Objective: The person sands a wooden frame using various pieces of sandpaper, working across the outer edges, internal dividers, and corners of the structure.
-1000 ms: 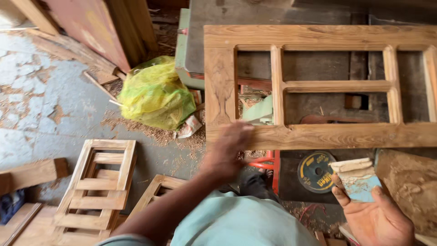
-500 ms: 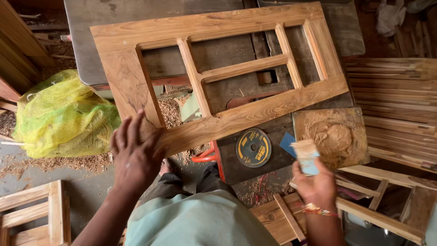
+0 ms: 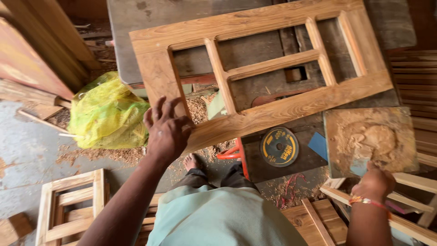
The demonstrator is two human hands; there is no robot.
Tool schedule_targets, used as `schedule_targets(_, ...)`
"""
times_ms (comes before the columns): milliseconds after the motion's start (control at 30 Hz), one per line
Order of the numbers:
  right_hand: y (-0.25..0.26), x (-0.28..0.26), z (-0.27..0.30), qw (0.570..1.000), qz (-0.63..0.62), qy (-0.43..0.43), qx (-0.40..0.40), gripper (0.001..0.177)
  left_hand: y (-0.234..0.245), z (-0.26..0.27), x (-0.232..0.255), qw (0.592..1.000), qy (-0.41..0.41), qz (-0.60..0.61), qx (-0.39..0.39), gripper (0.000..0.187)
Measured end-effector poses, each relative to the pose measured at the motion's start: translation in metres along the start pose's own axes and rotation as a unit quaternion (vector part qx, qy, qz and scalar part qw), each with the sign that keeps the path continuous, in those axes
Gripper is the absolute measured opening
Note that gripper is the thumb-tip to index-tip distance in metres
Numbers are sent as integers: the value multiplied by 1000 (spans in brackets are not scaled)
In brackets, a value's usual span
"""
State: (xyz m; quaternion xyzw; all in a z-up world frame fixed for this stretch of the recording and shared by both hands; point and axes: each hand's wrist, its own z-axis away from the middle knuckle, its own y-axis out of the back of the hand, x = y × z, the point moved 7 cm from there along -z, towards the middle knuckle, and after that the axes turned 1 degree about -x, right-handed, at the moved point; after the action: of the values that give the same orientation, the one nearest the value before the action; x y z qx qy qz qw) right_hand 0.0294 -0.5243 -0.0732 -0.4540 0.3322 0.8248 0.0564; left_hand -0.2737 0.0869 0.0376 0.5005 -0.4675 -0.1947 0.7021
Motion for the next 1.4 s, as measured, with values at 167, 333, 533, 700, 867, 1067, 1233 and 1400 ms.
schedule_targets(167, -22, -40, 140, 958, 153, 239, 28, 51, -8, 3, 8, 998, -44, -36, 16, 11)
schedule_targets(333, -59, -47, 244, 832, 268, 482, -56, 59, -29, 4, -4, 995, -68, -77, 15, 21)
schedule_targets(533, -79, -33, 301, 759, 240, 578, -180, 55, 4, 13, -47, 972, 37, -97, 212, 37)
schedule_targets(700, -100, -28, 326, 716, 282, 598, -226, 58, -1, 13, -4, 996, -64, -21, 66, 15)
schedule_targets(867, -111, -22, 322, 708, 316, 577, -256, 56, 5, -7, 5, 997, -43, -21, -52, 16)
schedule_targets(1067, -112, -21, 318, 692, 317, 598, -253, 53, -3, -20, 15, 988, -114, -63, -87, 18)
schedule_targets(1233, -114, -17, 316, 697, 321, 592, -247, 51, -18, -19, 13, 987, -102, -94, -84, 18)
schedule_targets(1400, -112, -17, 317, 694, 325, 595, -242, 51, -30, -7, 4, 992, -118, -45, 17, 17)
